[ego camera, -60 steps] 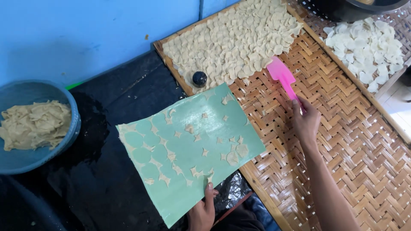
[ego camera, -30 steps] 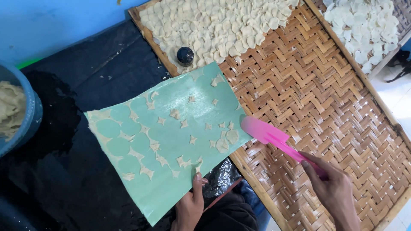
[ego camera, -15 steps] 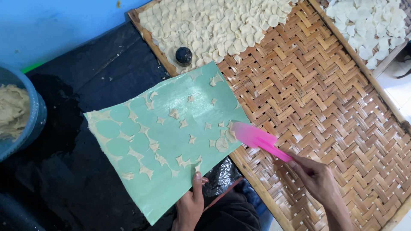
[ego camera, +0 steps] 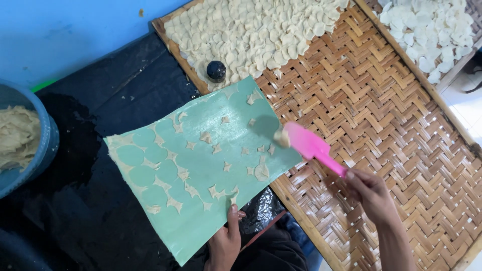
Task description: Flattening and shaping dough using a rolling pin and a scraper on a plastic mat to prepare crackers.
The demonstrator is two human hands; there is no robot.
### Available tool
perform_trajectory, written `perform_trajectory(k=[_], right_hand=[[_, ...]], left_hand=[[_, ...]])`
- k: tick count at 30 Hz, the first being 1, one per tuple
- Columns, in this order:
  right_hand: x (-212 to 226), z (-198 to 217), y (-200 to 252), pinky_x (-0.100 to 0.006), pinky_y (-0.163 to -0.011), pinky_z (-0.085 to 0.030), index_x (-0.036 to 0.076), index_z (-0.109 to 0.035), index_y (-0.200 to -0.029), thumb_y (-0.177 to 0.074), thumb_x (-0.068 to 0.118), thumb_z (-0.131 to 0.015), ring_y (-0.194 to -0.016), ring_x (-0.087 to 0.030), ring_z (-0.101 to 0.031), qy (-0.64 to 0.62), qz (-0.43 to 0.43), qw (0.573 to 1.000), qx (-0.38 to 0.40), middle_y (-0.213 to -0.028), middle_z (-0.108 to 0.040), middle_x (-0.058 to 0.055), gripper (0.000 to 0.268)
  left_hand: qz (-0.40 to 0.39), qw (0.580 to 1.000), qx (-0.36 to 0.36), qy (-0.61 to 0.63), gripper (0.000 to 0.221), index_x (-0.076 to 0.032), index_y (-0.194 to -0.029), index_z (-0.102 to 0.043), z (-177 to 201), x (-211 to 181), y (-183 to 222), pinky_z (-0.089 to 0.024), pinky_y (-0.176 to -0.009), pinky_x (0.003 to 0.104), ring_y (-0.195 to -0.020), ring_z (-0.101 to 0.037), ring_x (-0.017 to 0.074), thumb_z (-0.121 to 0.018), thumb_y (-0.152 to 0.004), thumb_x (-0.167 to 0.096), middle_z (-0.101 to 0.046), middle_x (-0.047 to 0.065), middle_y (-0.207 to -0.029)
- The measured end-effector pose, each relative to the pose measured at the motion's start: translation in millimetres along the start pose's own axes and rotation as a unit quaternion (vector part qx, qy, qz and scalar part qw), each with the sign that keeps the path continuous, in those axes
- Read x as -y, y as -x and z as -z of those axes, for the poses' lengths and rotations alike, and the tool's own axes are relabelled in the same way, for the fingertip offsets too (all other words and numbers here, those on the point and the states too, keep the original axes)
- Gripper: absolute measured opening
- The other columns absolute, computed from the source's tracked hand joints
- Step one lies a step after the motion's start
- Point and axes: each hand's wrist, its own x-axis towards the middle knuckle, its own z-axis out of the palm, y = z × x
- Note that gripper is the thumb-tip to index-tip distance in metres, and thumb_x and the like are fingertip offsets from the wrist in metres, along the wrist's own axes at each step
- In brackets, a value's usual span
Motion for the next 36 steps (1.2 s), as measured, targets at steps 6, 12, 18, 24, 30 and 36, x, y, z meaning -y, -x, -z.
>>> perform_trajectory(k=[6, 12, 18, 24, 30, 36], right_hand=[[75.3, -26.0, -60.4, -0.024, -0.051, -0.033, 0.002, -0.072, -0.11, -0.106, 0.026, -0.06, -0.058, -0.006, -0.043, -0.047, 0.026, 0.991, -0.126, -0.069, -0.05, 0.004, 0.027], [90.2, -32.5, -131.4, -0.021, -0.048, -0.034, 0.005, -0.073, -0.123, -0.106, 0.027, -0.061, -0.057, -0.003, -0.044, -0.032, 0.101, 0.978, -0.179, -0.071, -0.053, 0.006, 0.03], [82.2, -34.2, -174.9, -0.021, -0.052, -0.04, 0.003, -0.073, -0.123, -0.107, 0.027, -0.063, -0.061, -0.002, -0.049, -0.081, 0.099, 0.978, -0.164, -0.075, -0.059, 0.006, 0.03], [93.5, -43.9, -175.3, -0.025, -0.057, -0.047, 0.005, -0.072, -0.13, -0.107, 0.024, -0.062, -0.065, -0.005, -0.057, 0.102, 0.166, 0.955, -0.225, -0.079, -0.069, -0.001, 0.031], [106.3, -55.1, -148.6, -0.039, -0.055, -0.046, 0.008, -0.068, -0.143, -0.109, 0.016, -0.057, -0.059, -0.02, -0.058, 0.362, 0.24, 0.853, -0.288, -0.079, -0.067, -0.014, 0.037], [122.6, -64.1, -63.0, -0.035, -0.053, -0.039, 0.008, -0.067, -0.145, -0.111, 0.02, -0.056, -0.062, -0.018, -0.051, 0.388, 0.26, 0.846, -0.257, -0.077, -0.058, -0.009, 0.037]], left_hand=[[-0.025, 1.0, -0.014, 0.004, 0.027, 0.003, -0.089, -0.07, -1.1, 0.8, -1.5, -0.059, -0.062, 0.029, -0.066, -0.074, 0.0158, -0.058, -0.1, -0.018, -0.076, 0.007, -0.074], [-0.027, 0.999, -0.025, -0.005, 0.027, 0.002, -0.088, -0.071, -1.2, 1.7, -2.0, -0.059, -0.061, 0.03, -0.065, -0.074, 0.0158, -0.061, -0.099, -0.02, -0.077, 0.006, -0.072], [-0.044, 0.998, -0.04, -0.025, 0.027, 0.001, -0.085, -0.072, -0.9, -0.9, -3.3, -0.059, -0.062, 0.031, -0.064, -0.075, 0.0153, -0.062, -0.098, -0.021, -0.077, 0.005, -0.071], [-0.029, 0.999, -0.027, -0.005, 0.026, 0.002, -0.087, -0.072, 0.0, -2.6, -5.1, -0.06, -0.061, 0.03, -0.064, -0.075, 0.0162, -0.061, -0.098, -0.02, -0.076, 0.006, -0.071], [-0.041, 0.999, -0.025, -0.01, 0.027, 0.003, -0.087, -0.071, 0.3, -2.4, -4.1, -0.06, -0.061, 0.029, -0.063, -0.075, 0.0164, -0.06, -0.098, -0.02, -0.077, 0.006, -0.071], [-0.009, 1.0, 0.004, 0.004, 0.028, 0.002, -0.088, -0.071, 4.3, -5.3, -4.0, -0.06, -0.062, 0.03, -0.067, -0.075, 0.0161, -0.058, -0.1, -0.02, -0.076, 0.006, -0.074]])
